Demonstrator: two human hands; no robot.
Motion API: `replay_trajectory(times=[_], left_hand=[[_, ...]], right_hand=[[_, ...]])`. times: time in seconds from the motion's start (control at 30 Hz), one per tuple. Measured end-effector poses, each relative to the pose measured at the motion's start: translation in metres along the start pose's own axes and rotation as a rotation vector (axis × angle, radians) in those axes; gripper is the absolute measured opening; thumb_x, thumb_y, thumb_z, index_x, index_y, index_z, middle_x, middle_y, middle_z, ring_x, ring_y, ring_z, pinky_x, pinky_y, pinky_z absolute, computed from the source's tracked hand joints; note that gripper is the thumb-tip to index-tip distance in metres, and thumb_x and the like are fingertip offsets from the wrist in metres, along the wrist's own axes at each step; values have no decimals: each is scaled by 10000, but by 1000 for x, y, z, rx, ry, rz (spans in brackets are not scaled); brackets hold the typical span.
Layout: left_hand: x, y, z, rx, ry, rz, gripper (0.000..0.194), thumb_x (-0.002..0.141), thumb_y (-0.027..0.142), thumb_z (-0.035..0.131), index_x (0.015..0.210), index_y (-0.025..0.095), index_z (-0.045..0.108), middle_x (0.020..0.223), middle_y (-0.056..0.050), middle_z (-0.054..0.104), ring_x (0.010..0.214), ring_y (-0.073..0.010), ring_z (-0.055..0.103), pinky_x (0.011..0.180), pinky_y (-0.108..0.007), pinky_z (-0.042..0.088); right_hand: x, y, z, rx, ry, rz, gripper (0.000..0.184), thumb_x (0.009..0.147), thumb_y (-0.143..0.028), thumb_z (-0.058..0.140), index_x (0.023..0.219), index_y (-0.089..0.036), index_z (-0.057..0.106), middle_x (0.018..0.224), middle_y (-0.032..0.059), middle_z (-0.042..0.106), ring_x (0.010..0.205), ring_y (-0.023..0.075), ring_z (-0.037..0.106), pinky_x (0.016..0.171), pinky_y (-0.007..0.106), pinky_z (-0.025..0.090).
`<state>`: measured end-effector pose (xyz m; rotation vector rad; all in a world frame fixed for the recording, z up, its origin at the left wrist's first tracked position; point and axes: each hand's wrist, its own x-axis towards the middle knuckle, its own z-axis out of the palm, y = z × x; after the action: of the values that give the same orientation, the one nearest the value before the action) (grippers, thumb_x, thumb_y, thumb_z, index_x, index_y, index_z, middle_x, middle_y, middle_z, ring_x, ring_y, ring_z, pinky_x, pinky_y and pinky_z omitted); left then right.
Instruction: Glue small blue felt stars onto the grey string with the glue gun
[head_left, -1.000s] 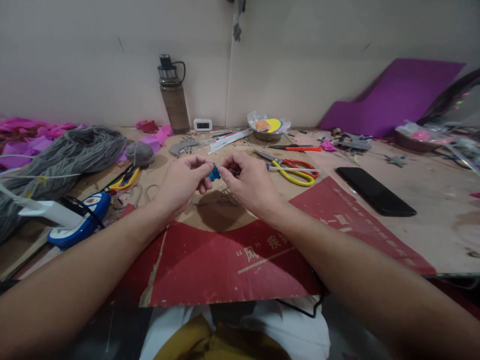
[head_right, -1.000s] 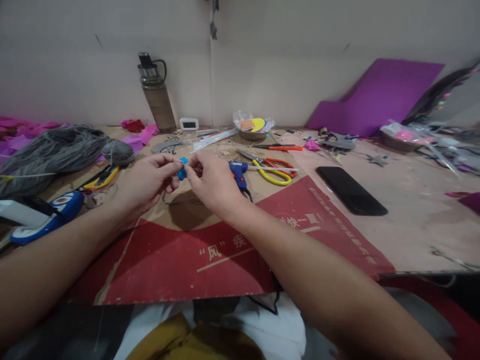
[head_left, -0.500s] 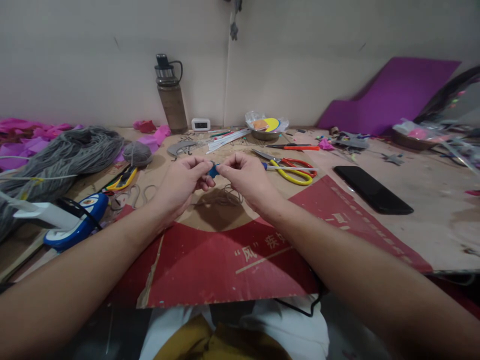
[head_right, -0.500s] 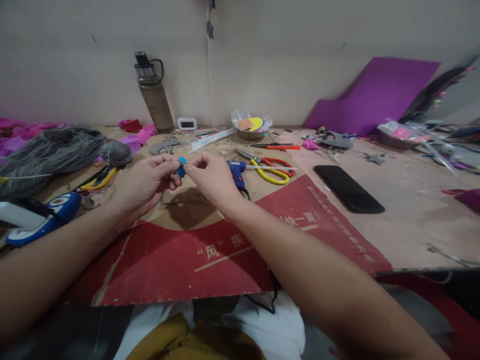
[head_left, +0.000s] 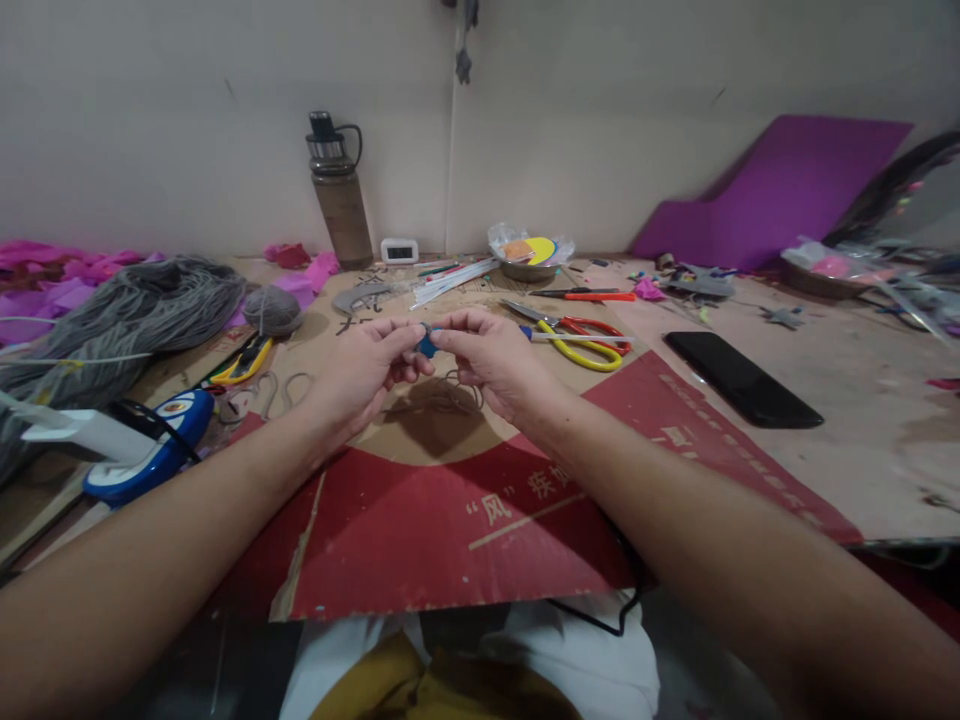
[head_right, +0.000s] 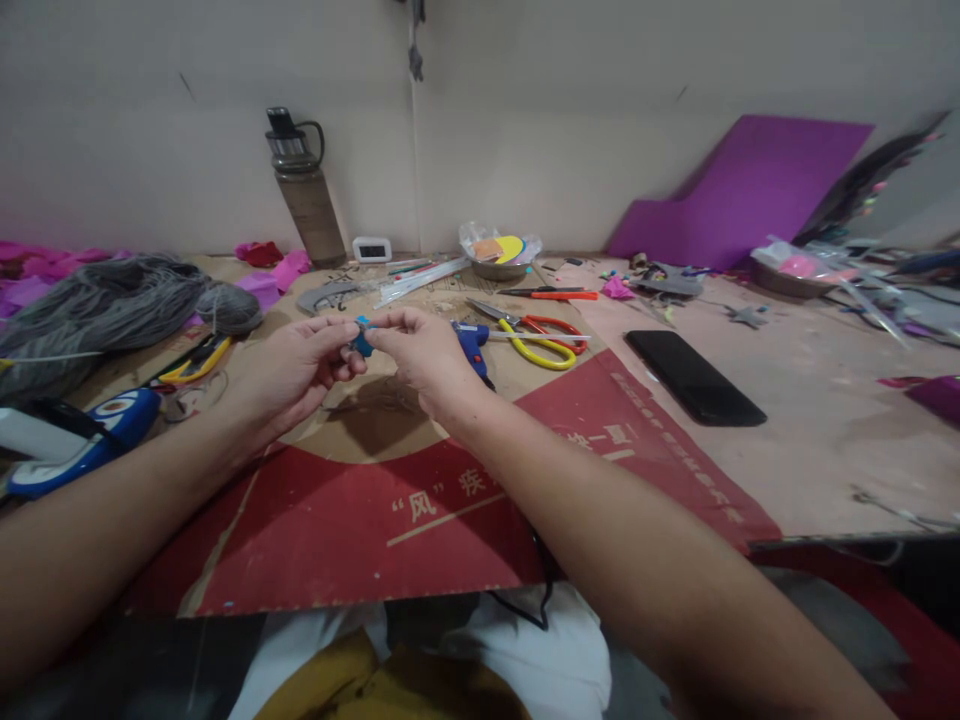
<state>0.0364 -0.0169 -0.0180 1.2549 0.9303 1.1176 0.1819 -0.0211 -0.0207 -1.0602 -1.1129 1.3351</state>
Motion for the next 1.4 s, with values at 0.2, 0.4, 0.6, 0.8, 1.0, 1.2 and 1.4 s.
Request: replay_trajectory(times=[0.2,0.4,0.6,0.8,1.0,1.2,1.4], left_hand=[[-1,-1,-1,-76,-56,-34,121,766,217,707,832,118,689,690,-26,660,587,-80,608,521,-170,436],[-1,1,-1,-8,-26,-39,126,718,161,728,829,113,691,629,-32,660,558,-95,609,490,-178,429],[0,-2,-3,79,-10,-5,87,756,197,716,763,123,670,593,-17,640,518,-84,589,462,-173,417],[0,-4,-4,75,26,6,85,770,202,705,766,129,660,606,-26,653,529,-91,605,489,-179,453],[-2,1,1,27,63,9,69,764,167,680,768,119,630,669,-19,651,573,-105,639,532,-205,506],[-5,4,4,40,87,26,112,742,176,704,787,117,620,684,-19,654,579,-113,651,558,-223,525],[-5,5,3,65,96,44,152,725,206,732,775,121,616,663,-12,648,563,-116,646,558,-234,526]], right_hand=[[3,3,-3,-55,46,-37,157,704,-219,682,659,-188,534,570,-74,466,457,45,310,431,234,220],[4,7,-4,-151,50,-149,146,677,-273,684,673,-189,565,626,-52,526,528,68,395,487,240,306],[4,10,-6,-329,45,-260,108,726,-265,647,727,-186,575,642,-37,537,575,92,438,536,254,328],[-4,6,-5,-518,124,-509,207,763,-137,615,949,-215,571,623,-75,435,610,107,450,611,263,355],[-9,5,-3,-686,109,-632,127,808,-135,599,893,-195,672,718,-15,571,654,121,472,644,280,375],[-10,4,-4,-723,95,-653,116,835,-184,601,887,-208,701,797,22,636,700,145,507,671,301,384],[-9,3,-5,-623,54,-583,102,836,-214,600,857,-212,699,768,12,628,703,147,509,669,300,378]])
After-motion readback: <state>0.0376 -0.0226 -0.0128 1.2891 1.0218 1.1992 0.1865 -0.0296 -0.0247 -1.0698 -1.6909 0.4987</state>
